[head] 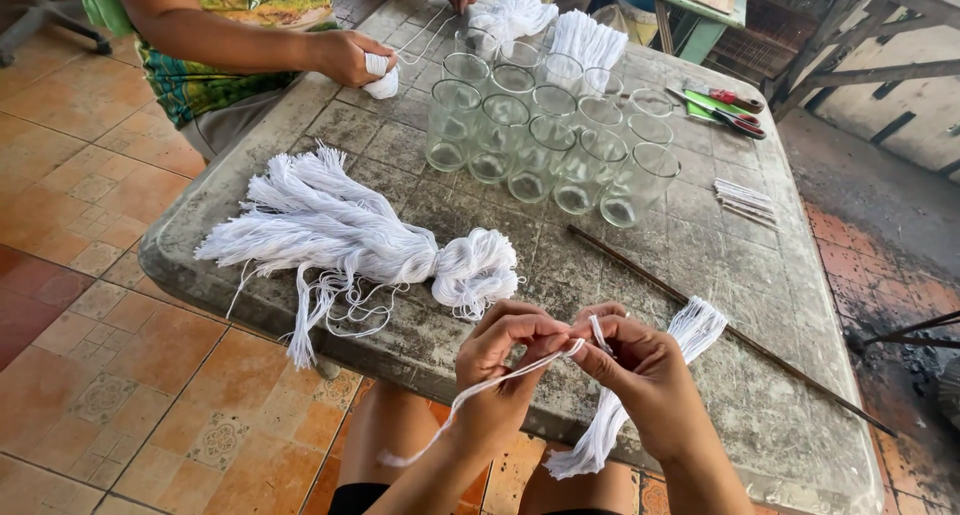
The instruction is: Preparing candle wicks by separating yarn strands and tying knots.
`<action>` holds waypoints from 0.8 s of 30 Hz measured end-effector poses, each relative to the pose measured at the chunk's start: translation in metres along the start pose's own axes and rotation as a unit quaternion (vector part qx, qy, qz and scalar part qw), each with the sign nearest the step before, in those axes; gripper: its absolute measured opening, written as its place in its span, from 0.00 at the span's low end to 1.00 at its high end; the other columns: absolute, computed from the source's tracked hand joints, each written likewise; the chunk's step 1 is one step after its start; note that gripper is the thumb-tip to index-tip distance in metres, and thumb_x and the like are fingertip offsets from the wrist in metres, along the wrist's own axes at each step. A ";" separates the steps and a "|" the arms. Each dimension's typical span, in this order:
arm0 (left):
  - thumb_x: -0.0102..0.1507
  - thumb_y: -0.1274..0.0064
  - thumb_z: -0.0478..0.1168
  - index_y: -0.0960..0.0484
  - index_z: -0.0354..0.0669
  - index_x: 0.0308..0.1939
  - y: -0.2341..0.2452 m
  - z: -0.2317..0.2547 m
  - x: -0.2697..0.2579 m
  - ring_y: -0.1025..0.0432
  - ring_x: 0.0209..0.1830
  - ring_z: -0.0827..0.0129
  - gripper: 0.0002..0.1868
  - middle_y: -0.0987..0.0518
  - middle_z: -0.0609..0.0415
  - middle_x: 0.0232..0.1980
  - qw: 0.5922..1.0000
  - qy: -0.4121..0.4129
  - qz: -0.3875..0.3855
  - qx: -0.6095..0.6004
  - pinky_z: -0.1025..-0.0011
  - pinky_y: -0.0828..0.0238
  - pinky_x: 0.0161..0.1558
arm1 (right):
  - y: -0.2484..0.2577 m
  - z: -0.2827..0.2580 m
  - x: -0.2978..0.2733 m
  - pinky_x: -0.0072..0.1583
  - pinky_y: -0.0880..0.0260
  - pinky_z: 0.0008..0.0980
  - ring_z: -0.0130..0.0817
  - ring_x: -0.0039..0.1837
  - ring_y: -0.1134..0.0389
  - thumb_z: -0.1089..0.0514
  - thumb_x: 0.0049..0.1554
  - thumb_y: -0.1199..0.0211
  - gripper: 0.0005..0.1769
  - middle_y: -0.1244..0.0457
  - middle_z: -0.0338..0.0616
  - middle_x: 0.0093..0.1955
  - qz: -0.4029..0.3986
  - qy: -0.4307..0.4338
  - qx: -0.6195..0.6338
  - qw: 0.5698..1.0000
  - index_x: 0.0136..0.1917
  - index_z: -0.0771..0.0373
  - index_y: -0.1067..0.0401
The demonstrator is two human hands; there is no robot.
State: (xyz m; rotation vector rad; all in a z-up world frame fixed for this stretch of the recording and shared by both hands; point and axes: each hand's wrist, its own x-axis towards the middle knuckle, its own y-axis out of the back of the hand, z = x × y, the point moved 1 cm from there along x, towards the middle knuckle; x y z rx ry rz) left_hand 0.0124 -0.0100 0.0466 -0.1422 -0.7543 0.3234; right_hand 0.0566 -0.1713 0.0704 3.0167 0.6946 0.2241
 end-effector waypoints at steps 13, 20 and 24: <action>0.64 0.40 0.38 0.17 0.43 0.41 -0.004 0.003 -0.015 0.24 0.25 0.76 0.04 0.17 0.54 0.31 0.940 0.300 -0.137 -0.081 0.79 0.24 0.26 | 0.014 0.029 0.012 0.57 0.34 0.25 0.27 0.54 0.33 0.65 0.55 0.31 0.02 0.36 0.44 0.49 0.132 0.028 -0.115 0.984 0.44 0.64 0.22; 0.68 0.47 0.38 0.24 0.39 0.41 -0.005 -0.022 0.001 0.27 0.36 0.68 0.05 0.24 0.52 0.39 0.977 0.095 -0.110 0.156 0.74 0.26 0.33 | 0.018 0.036 0.010 0.56 0.33 0.29 0.29 0.53 0.35 0.66 0.54 0.31 0.02 0.38 0.46 0.51 0.047 0.010 0.013 0.999 0.43 0.64 0.22; 0.71 0.54 0.41 0.27 0.41 0.42 -0.006 -0.028 0.000 0.31 0.35 0.65 0.08 0.27 0.53 0.39 0.968 0.102 -0.126 0.191 0.67 0.32 0.37 | 0.022 0.040 0.011 0.60 0.36 0.31 0.28 0.57 0.36 0.66 0.56 0.32 0.05 0.40 0.42 0.53 -0.011 -0.032 0.070 0.997 0.47 0.62 0.20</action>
